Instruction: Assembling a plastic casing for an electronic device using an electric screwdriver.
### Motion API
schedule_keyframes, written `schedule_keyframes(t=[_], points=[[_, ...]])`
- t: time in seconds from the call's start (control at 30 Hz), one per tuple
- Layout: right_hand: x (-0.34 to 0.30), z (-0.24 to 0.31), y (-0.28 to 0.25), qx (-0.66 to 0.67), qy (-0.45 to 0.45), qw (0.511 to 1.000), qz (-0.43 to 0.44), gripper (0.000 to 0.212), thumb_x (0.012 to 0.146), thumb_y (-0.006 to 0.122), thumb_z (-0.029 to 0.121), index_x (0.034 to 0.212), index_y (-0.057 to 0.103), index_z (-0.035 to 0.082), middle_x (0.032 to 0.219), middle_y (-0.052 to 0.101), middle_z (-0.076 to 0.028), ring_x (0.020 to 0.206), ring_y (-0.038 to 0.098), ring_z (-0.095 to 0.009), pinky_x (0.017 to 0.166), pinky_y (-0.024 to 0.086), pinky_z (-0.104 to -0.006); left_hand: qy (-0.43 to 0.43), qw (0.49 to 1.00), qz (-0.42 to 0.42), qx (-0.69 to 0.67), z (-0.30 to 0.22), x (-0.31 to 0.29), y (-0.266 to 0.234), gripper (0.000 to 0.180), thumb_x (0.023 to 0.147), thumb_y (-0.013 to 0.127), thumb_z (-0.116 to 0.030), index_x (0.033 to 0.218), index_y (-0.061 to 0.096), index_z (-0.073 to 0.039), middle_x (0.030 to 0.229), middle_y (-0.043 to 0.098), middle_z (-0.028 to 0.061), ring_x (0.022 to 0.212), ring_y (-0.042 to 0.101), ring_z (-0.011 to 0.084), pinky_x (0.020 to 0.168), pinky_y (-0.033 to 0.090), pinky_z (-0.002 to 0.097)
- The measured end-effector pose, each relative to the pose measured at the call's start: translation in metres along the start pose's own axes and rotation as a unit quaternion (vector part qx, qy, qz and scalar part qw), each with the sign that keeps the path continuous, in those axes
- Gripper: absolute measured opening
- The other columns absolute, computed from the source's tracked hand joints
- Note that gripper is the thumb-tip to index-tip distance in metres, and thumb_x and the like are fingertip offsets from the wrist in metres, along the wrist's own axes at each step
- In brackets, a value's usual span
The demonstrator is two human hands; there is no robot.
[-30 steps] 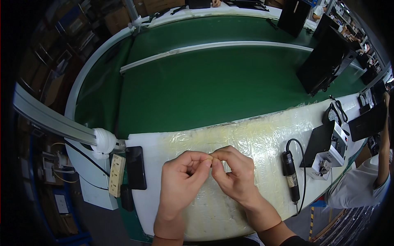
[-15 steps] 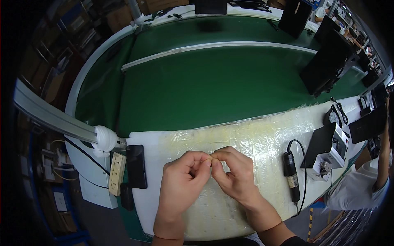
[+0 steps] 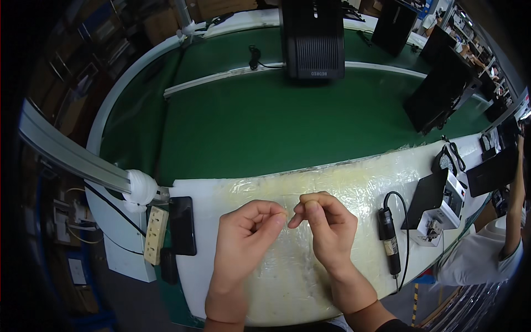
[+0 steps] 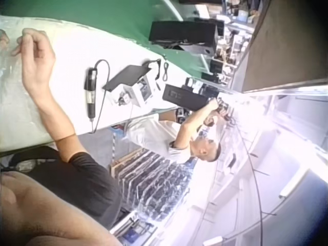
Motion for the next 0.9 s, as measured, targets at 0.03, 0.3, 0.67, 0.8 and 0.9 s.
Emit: schedule_keyframes(t=[0.03, 0.3, 0.67, 0.8, 0.9], points=[[-0.001, 0.0, 0.001, 0.002, 0.003, 1.0, 0.0, 0.014, 0.097, 0.056, 0.001, 0.107, 0.063, -0.007, 0.095, 0.065, -0.012, 0.078, 0.067, -0.016, 0.07, 0.054, -0.0255, -0.005, 1.0, 0.004, -0.025, 0.001, 0.001, 0.001, 0.008, 0.092, 0.062, -0.002, 0.098, 0.066, 0.003, 0.071, 0.058, -0.0053, 0.061, 0.043, -0.001, 0.052, 0.031, 0.0171], [-0.001, -0.002, 0.002, 0.021, 0.028, 0.999, 0.003, 0.013, 0.096, 0.058, 0.001, 0.106, 0.062, -0.006, 0.092, 0.067, -0.01, 0.078, 0.068, -0.014, 0.07, 0.054, -0.0248, -0.008, 0.996, 0.017, -0.092, 0.005, 0.003, 0.005, 0.008, 0.093, 0.063, -0.004, 0.098, 0.065, 0.002, 0.07, 0.057, -0.0048, 0.06, 0.042, -0.0006, 0.052, 0.03, 0.0174], [0.0, -0.015, 0.001, 0.021, 0.053, 0.998, 0.001, 0.01, 0.094, 0.06, 0.0, 0.101, 0.062, -0.006, 0.09, 0.066, -0.008, 0.077, 0.067, -0.013, 0.069, 0.054, -0.0241, 0.002, 0.999, -0.008, -0.037, 0.005, 0.004, 0.006, 0.008, 0.093, 0.063, -0.002, 0.098, 0.065, 0.003, 0.069, 0.057, -0.0052, 0.059, 0.04, -0.0011, 0.053, 0.029, 0.0172], [0.0, -0.013, 0.001, 0.017, 0.041, 0.999, 0.001, 0.008, 0.093, 0.058, -0.002, 0.098, 0.062, -0.006, 0.09, 0.065, -0.009, 0.077, 0.066, -0.013, 0.069, 0.054, -0.0246, -0.002, 0.999, -0.006, -0.044, 0.006, 0.003, 0.006, 0.008, 0.093, 0.063, -0.002, 0.098, 0.066, 0.003, 0.068, 0.057, -0.0051, 0.059, 0.04, -0.001, 0.052, 0.029, 0.0172], [0.002, -0.011, -0.001, 0.014, 0.033, 0.999, -0.004, 0.008, 0.093, 0.055, -0.004, 0.096, 0.063, -0.006, 0.091, 0.065, -0.009, 0.076, 0.066, -0.013, 0.069, 0.054, -0.025, 0.004, 0.999, -0.003, -0.037, 0.005, 0.003, 0.006, 0.008, 0.093, 0.063, -0.002, 0.098, 0.066, 0.003, 0.068, 0.058, -0.0048, 0.059, 0.041, -0.0008, 0.052, 0.029, 0.0173]])
Point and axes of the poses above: each hand's wrist, its own x-axis towards the middle knuckle, its own y-axis out of the palm, z = x × y, the point moved 8 cm from there along x, towards the middle knuckle
